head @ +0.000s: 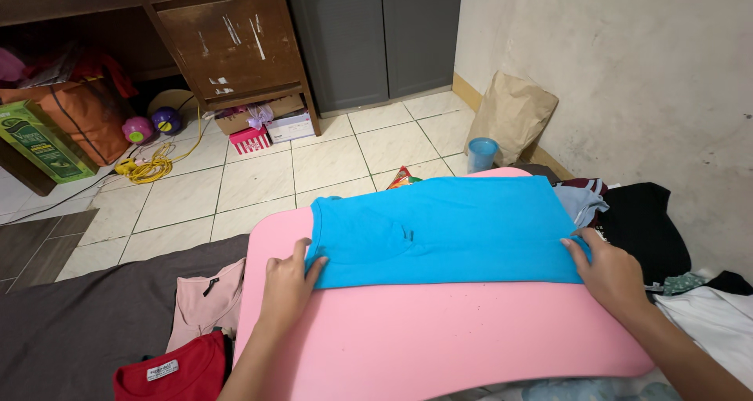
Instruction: The person folds a blue t-shirt on a pink folding board. They smooth the fabric, fold the sleeves inward, fold the shirt in half lengthwise, then fold it into thirds and tuck the top to secure the fold.
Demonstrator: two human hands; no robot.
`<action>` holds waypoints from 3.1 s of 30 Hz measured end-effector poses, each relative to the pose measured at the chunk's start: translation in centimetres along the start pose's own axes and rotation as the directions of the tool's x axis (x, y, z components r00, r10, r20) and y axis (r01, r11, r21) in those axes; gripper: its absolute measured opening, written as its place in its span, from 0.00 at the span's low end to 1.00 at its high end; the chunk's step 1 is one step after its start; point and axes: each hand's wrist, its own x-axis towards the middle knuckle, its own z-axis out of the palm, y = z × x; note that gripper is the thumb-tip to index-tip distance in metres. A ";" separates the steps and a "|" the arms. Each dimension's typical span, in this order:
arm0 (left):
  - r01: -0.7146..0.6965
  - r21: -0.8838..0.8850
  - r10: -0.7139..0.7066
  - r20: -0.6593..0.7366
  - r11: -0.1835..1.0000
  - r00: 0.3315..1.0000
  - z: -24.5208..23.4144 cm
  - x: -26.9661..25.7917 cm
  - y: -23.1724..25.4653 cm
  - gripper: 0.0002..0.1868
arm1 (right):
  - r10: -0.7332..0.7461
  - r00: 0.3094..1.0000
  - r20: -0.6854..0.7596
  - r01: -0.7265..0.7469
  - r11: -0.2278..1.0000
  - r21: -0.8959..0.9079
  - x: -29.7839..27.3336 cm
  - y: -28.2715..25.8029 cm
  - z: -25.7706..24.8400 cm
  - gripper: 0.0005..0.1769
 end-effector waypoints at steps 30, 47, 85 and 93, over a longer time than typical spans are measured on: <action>-0.326 -0.261 0.324 -0.053 0.909 0.945 8.4 -7.0 19.7 0.30 | -0.480 0.877 0.021 0.457 0.846 0.273 -6.9 -12.9 1.4 0.23; -0.042 -0.043 0.045 0.081 0.998 0.996 4.8 -9.3 13.8 0.36 | -0.217 0.871 0.441 0.343 0.910 -0.231 -7.2 -2.6 -0.5 0.44; -0.396 -0.409 0.482 0.130 0.822 0.867 15.3 0.2 27.8 0.31 | -0.103 0.544 0.833 -0.657 0.566 0.498 5.7 5.9 -4.8 0.31; -0.535 -0.343 0.588 0.067 0.772 0.806 15.9 0.1 27.7 0.30 | -0.049 0.550 0.834 -0.578 0.699 0.422 4.4 5.5 -5.8 0.37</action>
